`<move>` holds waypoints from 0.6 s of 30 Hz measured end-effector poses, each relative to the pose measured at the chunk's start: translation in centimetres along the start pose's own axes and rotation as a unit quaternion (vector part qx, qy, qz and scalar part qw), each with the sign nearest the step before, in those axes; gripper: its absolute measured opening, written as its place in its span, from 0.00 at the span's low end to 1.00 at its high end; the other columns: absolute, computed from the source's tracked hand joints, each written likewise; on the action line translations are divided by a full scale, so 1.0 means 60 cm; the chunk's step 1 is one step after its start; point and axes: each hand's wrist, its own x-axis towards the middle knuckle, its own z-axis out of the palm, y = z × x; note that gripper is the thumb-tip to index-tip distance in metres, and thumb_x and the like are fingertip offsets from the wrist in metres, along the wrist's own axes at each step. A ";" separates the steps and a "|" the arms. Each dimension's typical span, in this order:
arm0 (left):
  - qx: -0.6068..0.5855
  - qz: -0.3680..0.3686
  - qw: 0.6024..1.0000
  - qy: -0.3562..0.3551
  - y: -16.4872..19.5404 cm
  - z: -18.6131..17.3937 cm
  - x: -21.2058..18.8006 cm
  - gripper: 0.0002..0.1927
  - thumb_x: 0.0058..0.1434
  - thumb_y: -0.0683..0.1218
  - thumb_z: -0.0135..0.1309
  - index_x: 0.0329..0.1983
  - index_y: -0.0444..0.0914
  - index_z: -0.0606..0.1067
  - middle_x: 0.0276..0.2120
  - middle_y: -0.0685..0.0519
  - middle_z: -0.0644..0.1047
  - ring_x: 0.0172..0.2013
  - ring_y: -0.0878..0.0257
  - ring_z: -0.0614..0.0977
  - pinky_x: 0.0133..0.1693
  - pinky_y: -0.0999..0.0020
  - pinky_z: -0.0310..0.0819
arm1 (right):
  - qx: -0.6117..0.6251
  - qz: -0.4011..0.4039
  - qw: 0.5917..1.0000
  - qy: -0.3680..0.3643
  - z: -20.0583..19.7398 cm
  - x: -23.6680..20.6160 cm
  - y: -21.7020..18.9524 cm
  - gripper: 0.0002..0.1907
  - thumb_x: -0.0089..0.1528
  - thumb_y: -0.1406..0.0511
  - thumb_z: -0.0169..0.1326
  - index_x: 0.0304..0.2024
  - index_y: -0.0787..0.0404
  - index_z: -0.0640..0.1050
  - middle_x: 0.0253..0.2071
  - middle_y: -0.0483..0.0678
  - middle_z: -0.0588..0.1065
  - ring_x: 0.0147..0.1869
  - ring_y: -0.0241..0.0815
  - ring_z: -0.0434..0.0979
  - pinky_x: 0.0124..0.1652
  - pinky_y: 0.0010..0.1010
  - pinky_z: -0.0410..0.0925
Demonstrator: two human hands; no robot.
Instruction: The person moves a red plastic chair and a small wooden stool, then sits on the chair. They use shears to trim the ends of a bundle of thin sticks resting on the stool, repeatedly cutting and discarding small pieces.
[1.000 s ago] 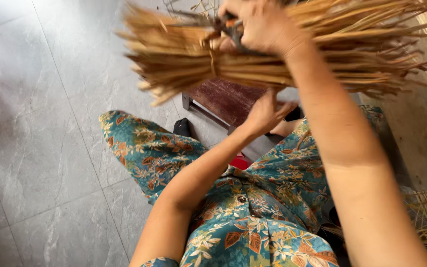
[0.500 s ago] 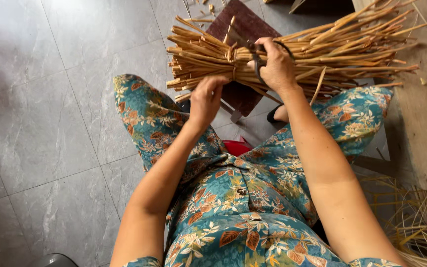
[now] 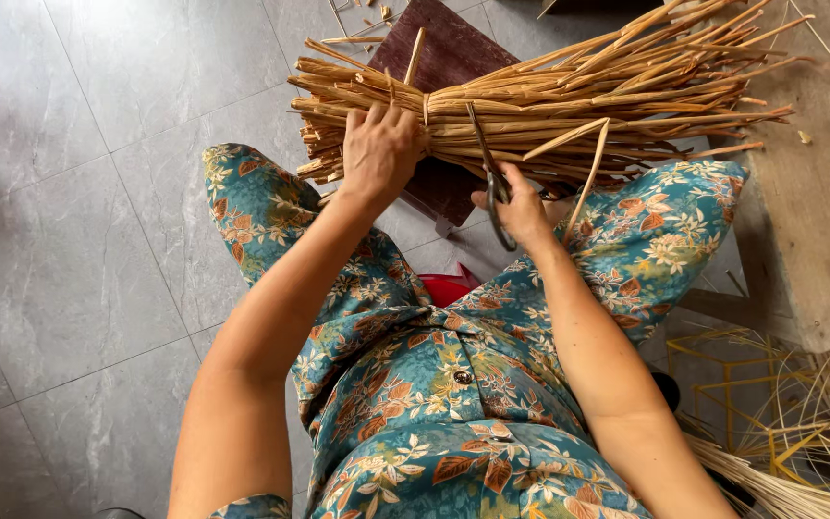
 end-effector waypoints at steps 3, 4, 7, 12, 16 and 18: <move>-0.548 -0.320 0.763 -0.122 0.013 0.024 -0.032 0.19 0.72 0.53 0.51 0.39 0.32 0.80 0.22 0.54 0.75 0.24 0.62 0.74 0.28 0.65 0.65 | 0.107 0.196 0.974 -0.025 0.003 0.010 0.000 0.31 0.60 0.57 0.64 0.63 0.60 0.72 0.26 0.42 0.73 0.32 0.33 0.78 0.28 0.28 0.65; -0.589 -0.315 0.730 -0.149 0.016 0.036 -0.047 0.19 0.73 0.53 0.51 0.40 0.33 0.80 0.22 0.54 0.75 0.24 0.62 0.74 0.28 0.65 0.66 | 0.095 0.172 0.980 -0.019 0.004 0.012 0.002 0.30 0.61 0.57 0.64 0.62 0.61 0.73 0.27 0.42 0.74 0.32 0.33 0.78 0.31 0.27 0.66; -0.699 -0.294 0.611 -0.226 0.042 0.083 -0.103 0.20 0.75 0.55 0.49 0.42 0.34 0.80 0.23 0.54 0.76 0.23 0.64 0.74 0.27 0.67 0.68 | 0.071 0.120 0.990 -0.004 0.004 0.009 0.007 0.28 0.62 0.58 0.64 0.60 0.63 0.74 0.29 0.43 0.77 0.34 0.33 0.78 0.36 0.25 0.70; -0.194 -0.127 0.898 -0.375 0.071 0.119 -0.168 0.24 0.73 0.62 0.48 0.42 0.39 0.82 0.31 0.44 0.80 0.34 0.49 0.82 0.38 0.54 0.76 | 0.075 0.145 0.986 -0.007 0.004 0.004 0.026 0.29 0.61 0.57 0.64 0.61 0.63 0.74 0.29 0.44 0.77 0.33 0.32 0.79 0.34 0.25 0.70; -0.213 -0.156 0.946 -0.188 0.059 0.085 -0.157 0.19 0.62 0.58 0.57 0.46 0.40 0.80 0.41 0.41 0.81 0.39 0.46 0.84 0.40 0.52 0.79 | 0.056 0.142 0.988 -0.009 0.004 0.001 0.041 0.30 0.60 0.57 0.65 0.61 0.62 0.74 0.28 0.44 0.78 0.34 0.31 0.80 0.36 0.23 0.71; -0.280 -0.161 0.943 -0.085 0.052 0.067 -0.118 0.14 0.64 0.54 0.57 0.45 0.41 0.80 0.40 0.45 0.82 0.40 0.48 0.84 0.42 0.54 0.79 | 0.060 0.143 0.988 0.000 0.004 -0.001 0.047 0.30 0.60 0.57 0.66 0.61 0.62 0.74 0.29 0.44 0.79 0.34 0.31 0.80 0.36 0.23 0.71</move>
